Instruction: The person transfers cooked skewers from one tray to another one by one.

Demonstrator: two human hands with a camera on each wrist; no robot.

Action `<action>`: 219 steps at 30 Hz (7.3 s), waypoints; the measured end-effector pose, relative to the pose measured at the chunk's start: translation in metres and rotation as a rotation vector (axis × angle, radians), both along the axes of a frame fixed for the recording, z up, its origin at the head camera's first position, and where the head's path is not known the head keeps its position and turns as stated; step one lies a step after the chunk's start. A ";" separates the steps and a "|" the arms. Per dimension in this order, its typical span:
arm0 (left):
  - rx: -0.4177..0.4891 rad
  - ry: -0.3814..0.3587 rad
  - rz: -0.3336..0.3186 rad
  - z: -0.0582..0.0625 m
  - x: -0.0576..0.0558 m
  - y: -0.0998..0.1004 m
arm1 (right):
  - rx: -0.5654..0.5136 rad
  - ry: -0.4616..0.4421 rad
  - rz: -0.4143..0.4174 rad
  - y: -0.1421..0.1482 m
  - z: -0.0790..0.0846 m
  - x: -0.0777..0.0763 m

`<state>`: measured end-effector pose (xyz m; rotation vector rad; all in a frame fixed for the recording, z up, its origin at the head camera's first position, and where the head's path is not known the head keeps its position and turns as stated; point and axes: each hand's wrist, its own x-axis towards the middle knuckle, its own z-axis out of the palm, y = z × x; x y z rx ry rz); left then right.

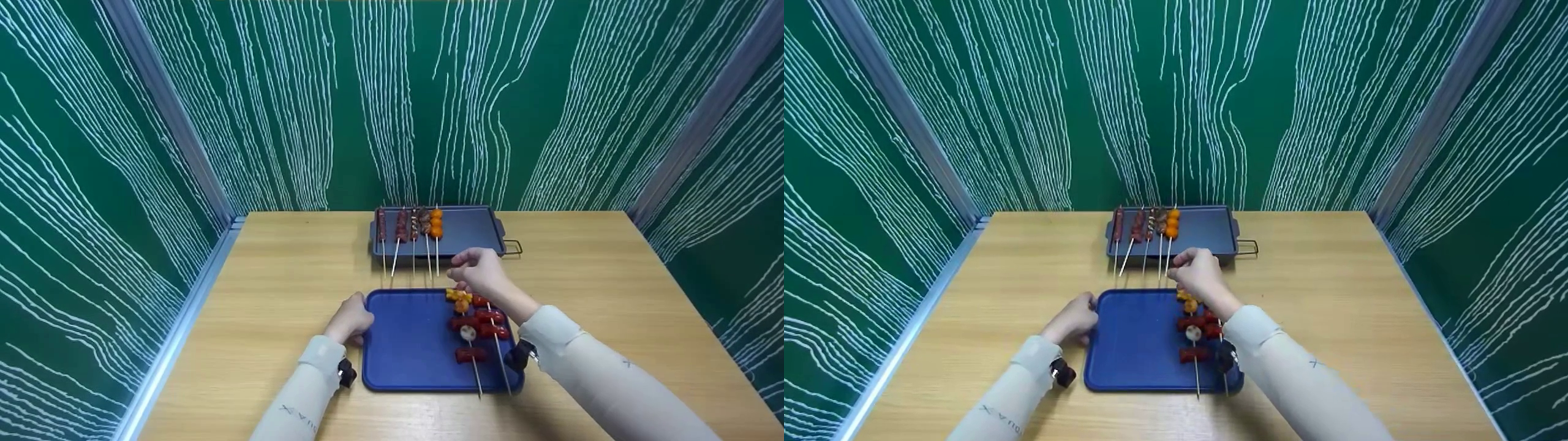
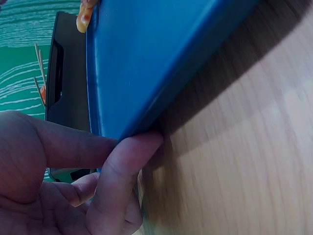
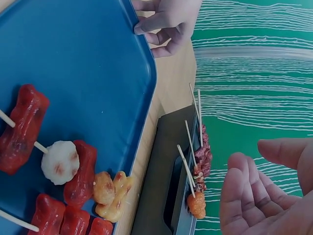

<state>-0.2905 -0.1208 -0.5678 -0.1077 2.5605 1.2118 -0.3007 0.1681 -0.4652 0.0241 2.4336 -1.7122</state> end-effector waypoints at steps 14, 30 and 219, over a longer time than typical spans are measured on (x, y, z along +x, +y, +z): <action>-0.010 0.006 0.010 -0.002 0.000 0.001 | -0.018 0.054 -0.044 -0.003 -0.015 -0.015; 0.006 -0.010 -0.022 -0.048 -0.030 -0.009 | -0.092 0.037 -0.043 -0.005 -0.030 -0.029; 0.018 0.032 0.006 -0.005 0.002 0.001 | -0.267 -0.278 0.159 0.014 0.001 -0.016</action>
